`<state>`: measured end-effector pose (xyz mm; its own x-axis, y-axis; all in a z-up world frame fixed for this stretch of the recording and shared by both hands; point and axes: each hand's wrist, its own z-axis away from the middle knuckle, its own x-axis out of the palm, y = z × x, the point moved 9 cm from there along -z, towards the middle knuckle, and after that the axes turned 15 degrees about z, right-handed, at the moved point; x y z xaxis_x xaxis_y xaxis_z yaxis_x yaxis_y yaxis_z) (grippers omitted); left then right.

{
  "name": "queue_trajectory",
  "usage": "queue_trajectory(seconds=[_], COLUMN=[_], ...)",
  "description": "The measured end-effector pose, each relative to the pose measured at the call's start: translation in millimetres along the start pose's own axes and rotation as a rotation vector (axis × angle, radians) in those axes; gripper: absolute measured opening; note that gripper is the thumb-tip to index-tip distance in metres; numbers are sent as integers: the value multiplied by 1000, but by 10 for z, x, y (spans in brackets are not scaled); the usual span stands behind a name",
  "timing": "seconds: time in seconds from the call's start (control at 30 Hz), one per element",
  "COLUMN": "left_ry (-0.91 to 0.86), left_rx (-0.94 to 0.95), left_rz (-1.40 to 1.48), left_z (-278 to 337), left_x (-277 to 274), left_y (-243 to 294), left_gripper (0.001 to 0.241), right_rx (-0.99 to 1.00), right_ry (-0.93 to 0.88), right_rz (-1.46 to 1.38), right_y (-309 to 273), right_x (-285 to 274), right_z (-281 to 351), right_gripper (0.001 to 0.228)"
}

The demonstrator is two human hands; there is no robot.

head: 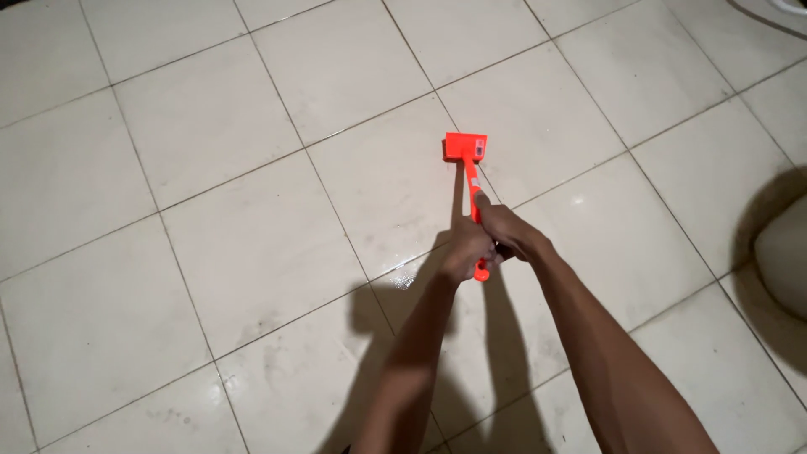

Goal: The person uses a red squeegee mop to push water across a tiled bathroom floor. They repeatedly move the mop back and forth, directing water toward a drain and around a toilet base.

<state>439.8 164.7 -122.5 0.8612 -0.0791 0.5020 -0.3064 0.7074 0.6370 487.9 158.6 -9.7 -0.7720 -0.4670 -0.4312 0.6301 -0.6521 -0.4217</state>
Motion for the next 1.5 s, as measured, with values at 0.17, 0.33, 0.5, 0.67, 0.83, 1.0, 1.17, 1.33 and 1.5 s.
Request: queue_trajectory(seconds=[0.17, 0.33, 0.5, 0.67, 0.83, 1.0, 1.17, 1.33, 1.5], left_ry=[23, 124, 343, 454, 466, 194, 80, 109, 219], left_rx=[-24, 20, 93, 152, 78, -41, -111, -137, -67], left_rz=[0, 8, -83, 24, 62, -18, -346, -378, -287], left_z=[546, 1219, 1966, 2457, 2151, 1848, 1866, 1990, 2210], left_x=[-185, -578, -1040, -992, -767, -142, 464, 412, -128], left_y=[170, 394, 536, 596, 177, -41, -103, -169, -125], left_gripper=[8, 14, 23, 8, 14, 20, 12, 13, 18], right_rx=[11, -73, -224, -230, -243, -117, 3, 3, -60], right_ry=[-18, -69, -176, -286, -234, -104, -22, -27, -90], right_rz=[-69, -41, 145, 258, 341, 166, 4, -63, -111], right_y=[-38, -259, -608, -602, -318, 353, 912, 1071, 634], right_x=[325, 817, 1453, 1737, 1425, 855, 467, 606, 1102], right_z=[164, 214, 357, 537, 594, 570, 796, 777, 913], right_gripper=[75, 74, 77, 75, 80, 77, 75, 76, 74])
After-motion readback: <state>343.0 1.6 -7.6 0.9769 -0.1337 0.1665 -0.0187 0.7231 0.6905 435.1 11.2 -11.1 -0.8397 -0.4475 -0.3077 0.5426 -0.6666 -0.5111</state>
